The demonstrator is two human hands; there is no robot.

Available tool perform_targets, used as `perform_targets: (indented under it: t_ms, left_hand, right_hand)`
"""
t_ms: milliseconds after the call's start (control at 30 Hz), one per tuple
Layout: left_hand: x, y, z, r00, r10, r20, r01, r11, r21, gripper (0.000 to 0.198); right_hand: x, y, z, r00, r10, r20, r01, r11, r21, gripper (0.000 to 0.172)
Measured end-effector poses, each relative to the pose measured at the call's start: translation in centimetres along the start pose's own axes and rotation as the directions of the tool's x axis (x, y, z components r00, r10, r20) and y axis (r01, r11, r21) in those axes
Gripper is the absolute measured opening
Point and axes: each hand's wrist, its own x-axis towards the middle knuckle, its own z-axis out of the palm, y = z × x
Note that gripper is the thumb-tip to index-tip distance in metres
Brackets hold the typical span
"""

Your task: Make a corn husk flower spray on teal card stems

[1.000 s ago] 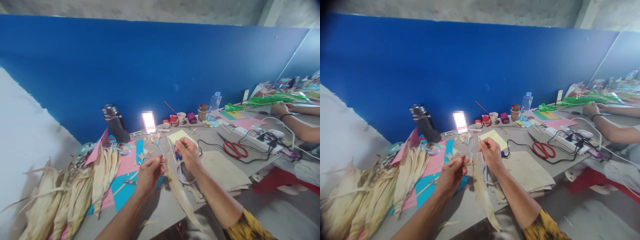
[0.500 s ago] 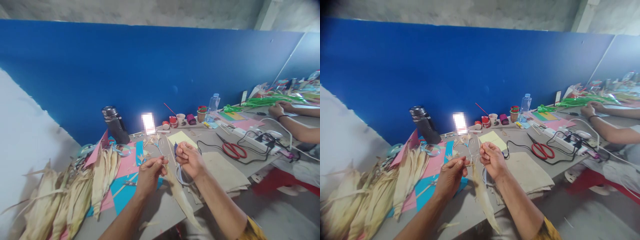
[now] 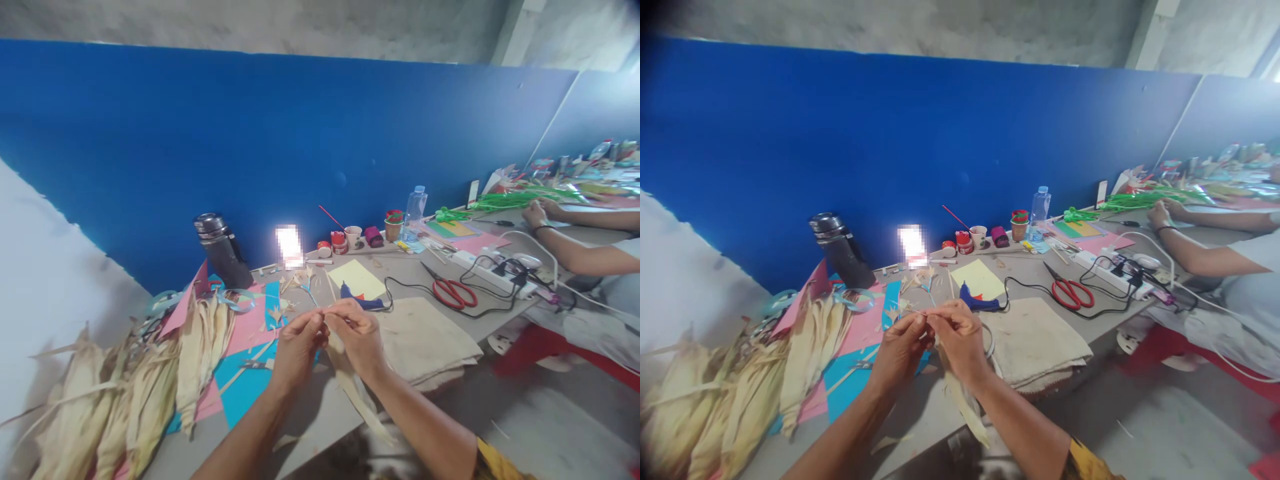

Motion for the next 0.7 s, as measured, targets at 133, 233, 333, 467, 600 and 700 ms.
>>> perform_targets:
  t_ms: [133, 233, 333, 467, 600, 700]
  left_hand:
    - [-0.3, 1.9, 0.6, 0.998, -0.036, -0.056, 0.032, 0.997, -0.073, 0.022]
    - [-0.1, 3.6, 0.1, 0.993, -0.054, -0.109, 0.046, 0.996, -0.079, 0.024]
    - [0.2, 4.7, -0.7, 0.993, -0.085, -0.085, 0.084, 0.996, -0.017, 0.024]
    - [0.4, 4.4, -1.2, 0.986, -0.131, -0.101, 0.134, 0.991, 0.027, 0.025]
    - [0.5, 3.4, -1.1, 0.984, -0.17, -0.047, 0.174, 0.981, 0.083, 0.027]
    - [0.8, 3.2, -1.0, 0.988, -0.15, -0.043, 0.154, 0.977, 0.146, 0.029]
  right_hand:
    - [0.2, -0.2, -3.2, 0.962, -0.166, 0.217, 0.241, 0.892, -0.383, 0.02]
    - [3.0, 0.0, -9.2, 0.988, -0.022, 0.155, 0.141, 0.56, -0.817, 0.022]
    - [6.9, 0.3, -17.2, 0.994, 0.08, -0.081, -0.104, 0.345, -0.933, 0.024]
    - [10.1, 1.4, -24.6, 0.881, 0.341, -0.329, -0.336, -0.038, -0.941, 0.027]
    - [10.5, 3.1, -27.1, 0.854, 0.371, -0.364, -0.352, -0.103, -0.93, 0.038]
    - [10.6, 4.3, -28.3, 0.82, 0.415, -0.393, -0.364, -0.152, -0.919, 0.044]
